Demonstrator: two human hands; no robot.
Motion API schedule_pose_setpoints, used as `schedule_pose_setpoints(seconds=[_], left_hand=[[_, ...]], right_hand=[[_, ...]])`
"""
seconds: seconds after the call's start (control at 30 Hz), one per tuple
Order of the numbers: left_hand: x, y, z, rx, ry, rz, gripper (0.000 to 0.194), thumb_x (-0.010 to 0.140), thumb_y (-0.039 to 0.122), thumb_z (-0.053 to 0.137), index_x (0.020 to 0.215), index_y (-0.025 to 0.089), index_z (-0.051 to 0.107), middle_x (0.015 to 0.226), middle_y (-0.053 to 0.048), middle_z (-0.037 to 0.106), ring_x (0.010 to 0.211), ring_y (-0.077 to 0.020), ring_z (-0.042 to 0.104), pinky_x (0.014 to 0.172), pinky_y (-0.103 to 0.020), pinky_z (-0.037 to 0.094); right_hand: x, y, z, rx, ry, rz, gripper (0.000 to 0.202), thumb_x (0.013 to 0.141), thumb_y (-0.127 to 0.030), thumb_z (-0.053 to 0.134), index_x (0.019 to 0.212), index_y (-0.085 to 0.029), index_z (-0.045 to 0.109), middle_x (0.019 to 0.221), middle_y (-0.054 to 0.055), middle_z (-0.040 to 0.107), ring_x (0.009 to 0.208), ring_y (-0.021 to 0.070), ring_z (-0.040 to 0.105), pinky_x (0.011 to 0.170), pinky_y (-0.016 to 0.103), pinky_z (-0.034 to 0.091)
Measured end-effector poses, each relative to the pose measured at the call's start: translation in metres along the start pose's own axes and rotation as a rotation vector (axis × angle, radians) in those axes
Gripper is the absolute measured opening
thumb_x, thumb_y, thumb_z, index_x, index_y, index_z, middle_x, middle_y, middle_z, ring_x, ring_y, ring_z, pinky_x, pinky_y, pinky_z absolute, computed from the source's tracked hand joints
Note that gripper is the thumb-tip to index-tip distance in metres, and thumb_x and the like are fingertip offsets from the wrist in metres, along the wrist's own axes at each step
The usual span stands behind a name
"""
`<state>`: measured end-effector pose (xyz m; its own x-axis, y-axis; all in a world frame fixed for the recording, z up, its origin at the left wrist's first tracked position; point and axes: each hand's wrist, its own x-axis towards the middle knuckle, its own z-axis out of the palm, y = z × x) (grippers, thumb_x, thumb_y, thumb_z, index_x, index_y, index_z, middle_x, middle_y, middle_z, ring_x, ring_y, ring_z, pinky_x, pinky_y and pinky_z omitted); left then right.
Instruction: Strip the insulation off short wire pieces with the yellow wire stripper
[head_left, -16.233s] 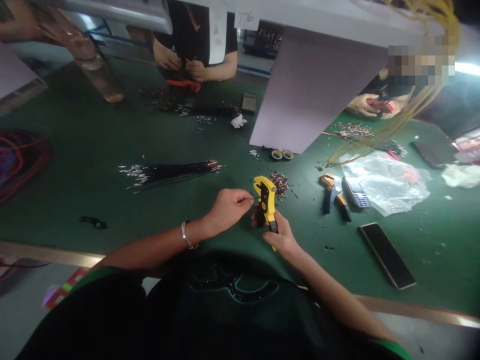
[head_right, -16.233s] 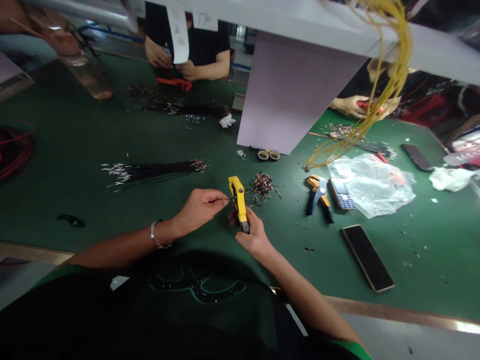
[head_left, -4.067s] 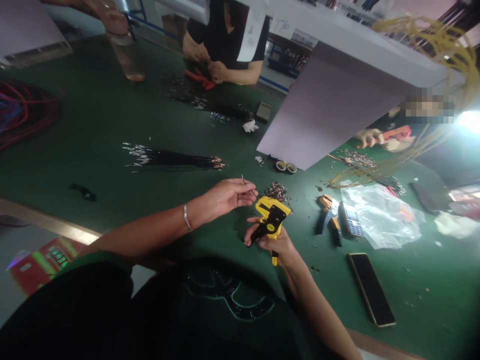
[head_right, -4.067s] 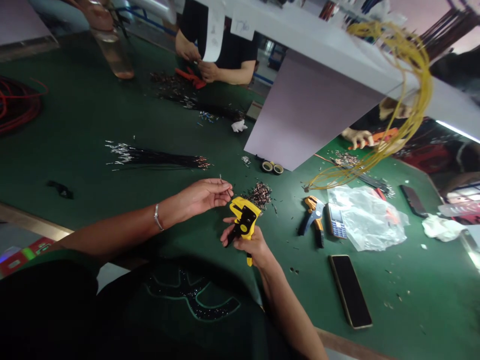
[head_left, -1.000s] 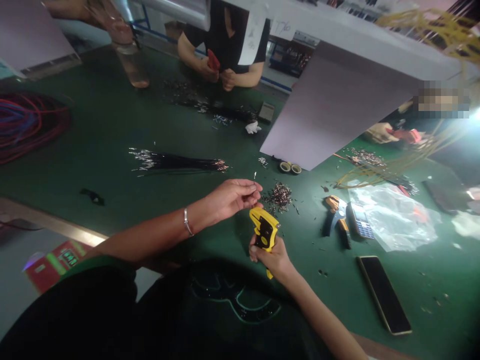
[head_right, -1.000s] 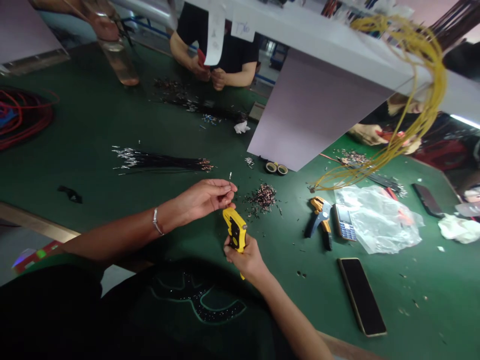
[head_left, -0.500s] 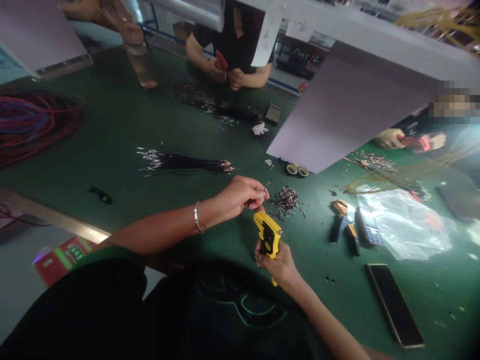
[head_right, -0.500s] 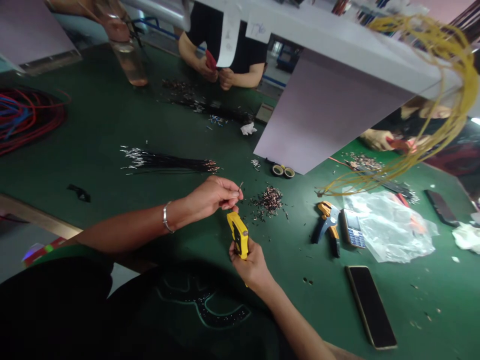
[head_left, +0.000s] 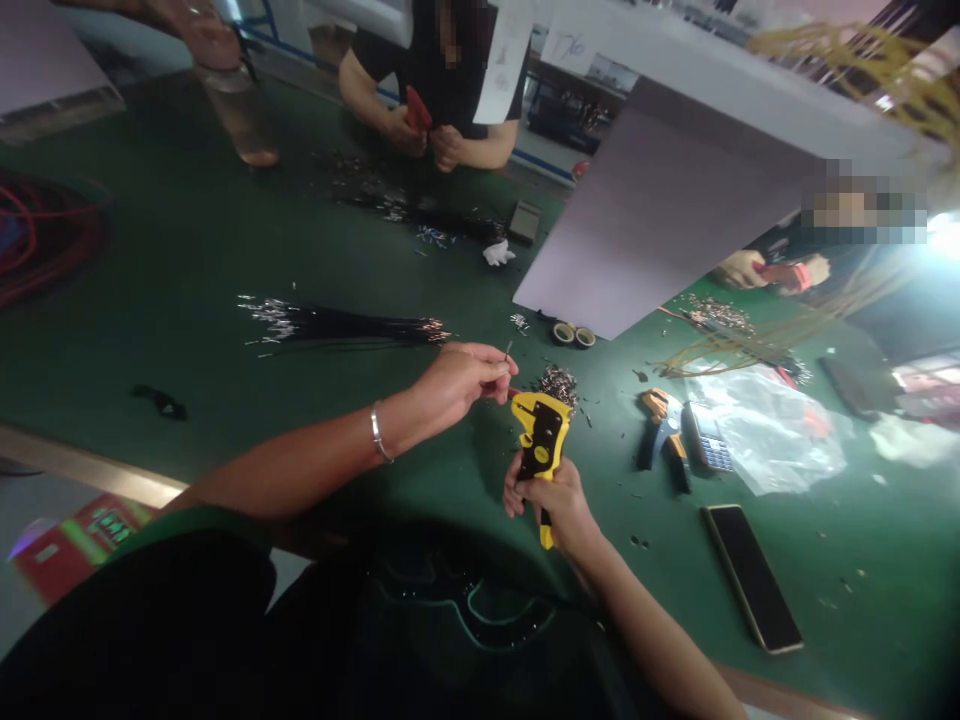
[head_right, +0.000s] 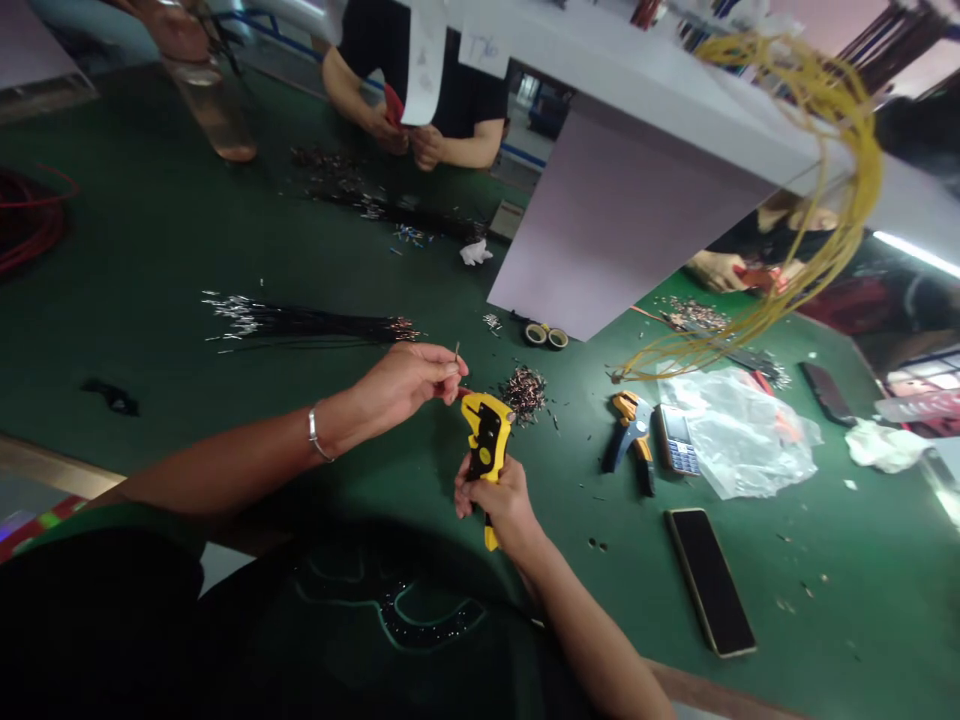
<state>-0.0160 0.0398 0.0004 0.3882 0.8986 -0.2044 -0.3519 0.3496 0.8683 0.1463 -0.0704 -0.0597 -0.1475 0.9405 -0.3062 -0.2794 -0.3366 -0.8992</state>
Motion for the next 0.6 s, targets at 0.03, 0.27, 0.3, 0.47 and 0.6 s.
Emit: schedule_pose_setpoints(seconds=[0.03,0.27,0.3,0.47,0.6], left_hand=[[0.000,0.001,-0.001,-0.016,-0.014,-0.012,0.017,0.077,0.003,0.055,0.066,0.011,0.065,0.052,-0.002,0.055,0.049,-0.0094,0.050,0.070,-0.035,0.049],[0.000,-0.004,-0.009,0.013,-0.084,-0.084,0.024,0.076,0.001,0.054,0.056,0.012,0.061,0.050,-0.002,0.053,0.043,-0.0068,0.043,0.076,-0.043,0.052],[0.000,-0.004,-0.009,0.020,-0.079,-0.085,0.023,0.076,0.001,0.054,0.056,0.012,0.061,0.051,-0.002,0.053,0.043,-0.0065,0.043,0.076,-0.042,0.052],[-0.002,0.000,-0.006,0.071,-0.028,-0.040,0.017,0.077,0.004,0.055,0.066,0.011,0.066,0.050,-0.002,0.055,0.046,-0.0090,0.050,0.064,-0.032,0.047],[-0.002,-0.001,-0.007,0.061,0.000,-0.022,0.016,0.078,0.004,0.055,0.067,0.010,0.065,0.049,-0.003,0.056,0.048,-0.0104,0.053,0.066,-0.033,0.048]], right_hand=[[-0.001,0.002,0.000,-0.018,-0.008,0.008,0.014,0.053,-0.011,0.056,0.066,-0.017,0.057,0.050,-0.004,0.054,0.036,0.0096,0.046,0.037,0.026,0.043],[-0.008,0.012,-0.006,-0.274,-0.018,0.123,0.015,0.054,-0.008,0.054,0.065,-0.018,0.055,0.048,-0.006,0.052,0.038,0.0083,0.046,0.039,0.021,0.040],[-0.007,0.009,-0.007,-0.278,-0.008,0.121,0.014,0.054,-0.009,0.055,0.065,-0.018,0.054,0.048,-0.006,0.052,0.038,0.0082,0.046,0.038,0.021,0.039],[0.001,-0.010,-0.006,-0.104,-0.030,0.091,0.014,0.052,-0.012,0.058,0.066,-0.017,0.057,0.050,-0.004,0.056,0.037,0.0103,0.047,0.039,0.025,0.043],[0.000,-0.009,-0.004,-0.059,-0.034,0.091,0.014,0.052,-0.012,0.057,0.066,-0.016,0.058,0.051,-0.004,0.056,0.036,0.0103,0.047,0.039,0.026,0.043]])
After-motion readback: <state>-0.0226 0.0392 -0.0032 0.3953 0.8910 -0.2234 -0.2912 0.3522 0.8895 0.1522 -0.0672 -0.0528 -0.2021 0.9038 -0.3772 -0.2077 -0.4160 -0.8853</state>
